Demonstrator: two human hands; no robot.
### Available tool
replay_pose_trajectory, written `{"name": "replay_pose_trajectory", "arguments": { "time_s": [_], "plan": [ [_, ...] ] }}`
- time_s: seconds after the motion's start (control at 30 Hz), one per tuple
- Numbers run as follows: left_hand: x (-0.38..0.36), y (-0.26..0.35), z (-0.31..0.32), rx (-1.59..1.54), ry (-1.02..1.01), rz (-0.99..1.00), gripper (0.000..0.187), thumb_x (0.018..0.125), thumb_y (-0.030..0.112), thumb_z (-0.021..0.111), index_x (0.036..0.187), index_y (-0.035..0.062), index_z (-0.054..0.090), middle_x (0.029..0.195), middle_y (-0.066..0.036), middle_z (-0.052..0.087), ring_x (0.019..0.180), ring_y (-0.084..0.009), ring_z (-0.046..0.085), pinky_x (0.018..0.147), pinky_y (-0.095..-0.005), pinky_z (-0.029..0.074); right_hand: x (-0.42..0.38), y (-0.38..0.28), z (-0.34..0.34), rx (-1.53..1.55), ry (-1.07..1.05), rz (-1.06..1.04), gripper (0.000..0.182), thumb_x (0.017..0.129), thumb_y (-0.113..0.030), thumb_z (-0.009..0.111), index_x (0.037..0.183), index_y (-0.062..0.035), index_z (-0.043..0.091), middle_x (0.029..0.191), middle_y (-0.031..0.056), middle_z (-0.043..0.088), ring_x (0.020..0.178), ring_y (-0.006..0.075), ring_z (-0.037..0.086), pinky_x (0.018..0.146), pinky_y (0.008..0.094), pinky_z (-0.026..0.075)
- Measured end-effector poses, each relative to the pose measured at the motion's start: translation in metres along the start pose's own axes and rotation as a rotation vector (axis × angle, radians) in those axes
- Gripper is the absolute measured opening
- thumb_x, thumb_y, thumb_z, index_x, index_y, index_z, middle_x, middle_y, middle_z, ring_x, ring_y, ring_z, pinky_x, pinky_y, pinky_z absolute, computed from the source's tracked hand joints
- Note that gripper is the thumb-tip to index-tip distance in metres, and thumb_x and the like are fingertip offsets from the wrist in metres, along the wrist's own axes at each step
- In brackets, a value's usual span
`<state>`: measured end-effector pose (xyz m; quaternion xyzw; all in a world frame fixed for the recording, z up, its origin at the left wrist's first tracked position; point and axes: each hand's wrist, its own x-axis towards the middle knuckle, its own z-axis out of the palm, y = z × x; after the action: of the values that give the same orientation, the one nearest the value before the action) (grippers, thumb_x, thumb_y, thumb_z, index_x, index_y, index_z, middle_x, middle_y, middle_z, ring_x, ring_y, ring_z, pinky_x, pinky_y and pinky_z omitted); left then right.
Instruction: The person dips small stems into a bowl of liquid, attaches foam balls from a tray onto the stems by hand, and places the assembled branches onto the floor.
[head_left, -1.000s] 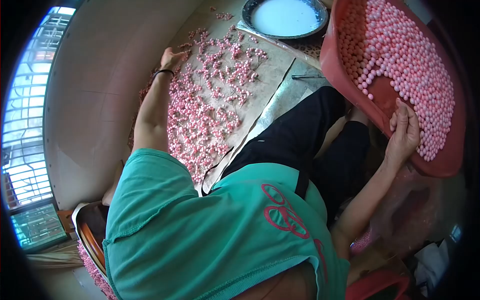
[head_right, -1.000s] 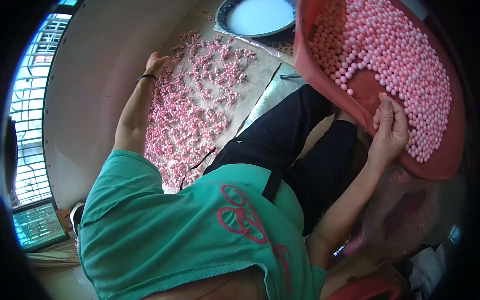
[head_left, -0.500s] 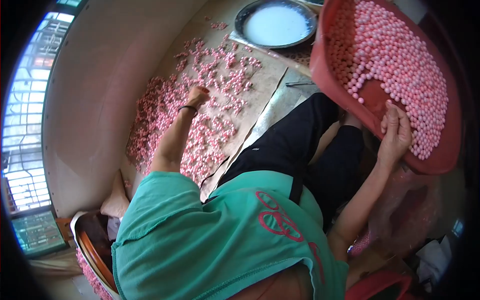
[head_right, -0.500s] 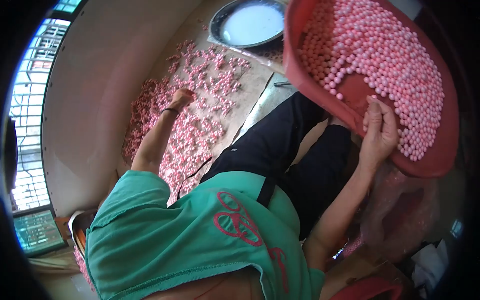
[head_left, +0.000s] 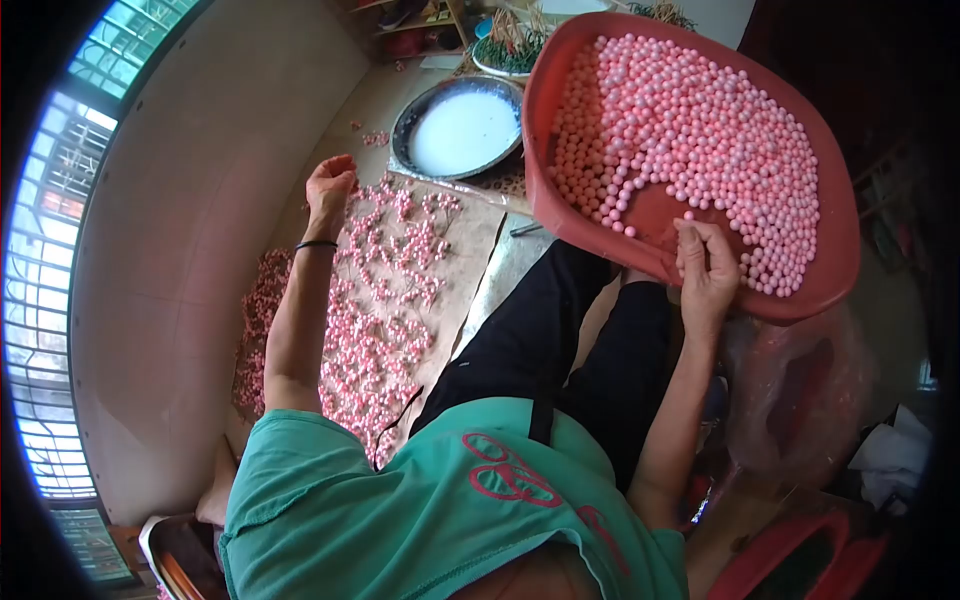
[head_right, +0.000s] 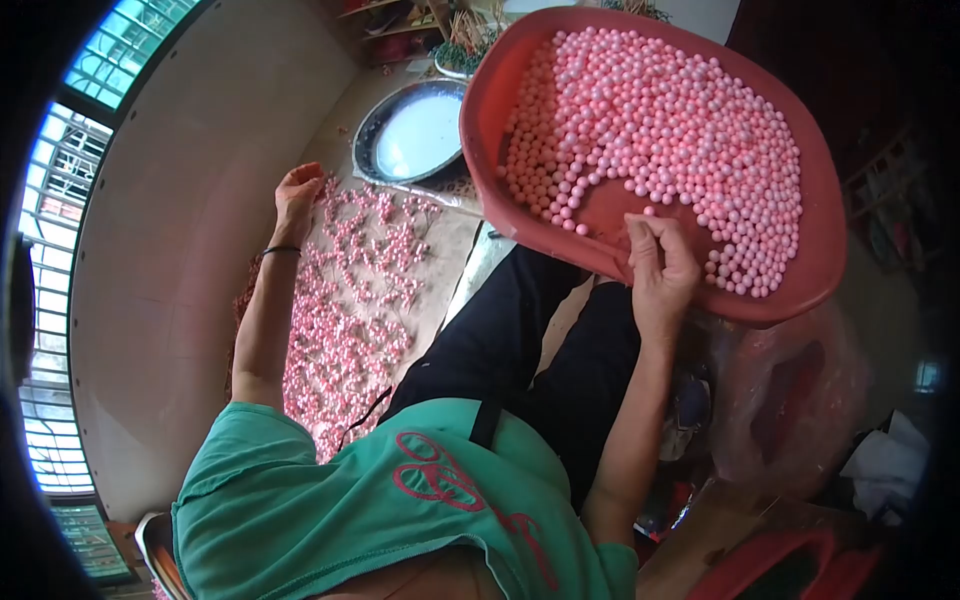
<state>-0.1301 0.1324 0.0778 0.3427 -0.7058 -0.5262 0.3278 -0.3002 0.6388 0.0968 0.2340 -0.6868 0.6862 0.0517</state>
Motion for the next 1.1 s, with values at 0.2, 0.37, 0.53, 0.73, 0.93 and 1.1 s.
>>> {"name": "replay_pose_trajectory", "arguments": {
  "time_s": [0.2,0.37,0.53,0.73,0.93,1.1],
  "plan": [
    [0.021,0.083,0.071,-0.072,-0.179,0.118,0.028,0.083,0.004,0.065,0.11,-0.0022,0.062,0.096,-0.007,0.065,0.079,-0.0125,0.061,0.073,-0.0251,0.052,0.0,0.002,0.0,-0.019,0.0,-0.029,0.011,0.094,-0.009,0.061,0.096,-0.0001,0.066,0.08,-0.0014,0.056,0.06,0.0035,0.044,0.055,0.019,0.037],
    [0.025,0.128,0.146,0.056,-0.296,0.248,0.026,0.084,0.009,0.066,0.108,-0.0018,0.064,0.09,-0.006,0.066,0.073,-0.0107,0.059,0.066,-0.0235,0.05,0.0,-0.002,0.001,-0.039,0.006,-0.046,0.01,0.093,-0.009,0.061,0.096,0.0004,0.066,0.08,-0.0003,0.057,0.06,0.0044,0.046,0.054,0.0201,0.038],
    [0.038,0.138,0.21,0.253,-0.291,0.471,0.022,0.078,0.016,0.067,0.098,0.0075,0.073,0.093,-0.008,0.072,0.083,-0.0148,0.068,0.074,-0.0275,0.053,0.0,0.0,0.0,-0.056,0.009,-0.057,0.01,0.093,-0.008,0.061,0.096,0.0004,0.065,0.08,0.0002,0.057,0.06,0.0046,0.047,0.054,0.0202,0.038],
    [0.049,0.139,0.258,0.413,-0.297,0.574,0.035,0.074,0.032,0.068,0.1,0.0081,0.072,0.095,-0.011,0.072,0.09,-0.0227,0.068,0.082,-0.0326,0.052,0.001,-0.004,0.0,-0.074,0.003,-0.077,0.01,0.093,-0.008,0.061,0.096,0.0009,0.065,0.081,0.0006,0.058,0.06,0.0049,0.047,0.053,0.0205,0.039],
    [0.048,0.144,0.276,0.532,-0.321,0.513,0.036,0.073,0.038,0.068,0.097,0.0107,0.073,0.087,-0.01,0.072,0.081,-0.0223,0.069,0.077,-0.0326,0.054,0.001,-0.004,0.0,-0.086,0.002,-0.088,0.01,0.092,-0.008,0.062,0.095,0.0014,0.065,0.081,0.0012,0.059,0.06,0.0054,0.047,0.053,0.0209,0.039],
    [0.053,0.147,0.273,0.541,-0.385,0.554,0.031,0.074,0.036,0.067,0.089,0.01,0.074,0.085,-0.01,0.072,0.078,-0.0223,0.069,0.074,-0.0336,0.054,0.001,-0.007,0.0,-0.103,0.007,-0.101,0.009,0.092,-0.006,0.062,0.094,0.0017,0.065,0.081,0.0019,0.059,0.06,0.0059,0.048,0.053,0.0211,0.039]
  ]
}}
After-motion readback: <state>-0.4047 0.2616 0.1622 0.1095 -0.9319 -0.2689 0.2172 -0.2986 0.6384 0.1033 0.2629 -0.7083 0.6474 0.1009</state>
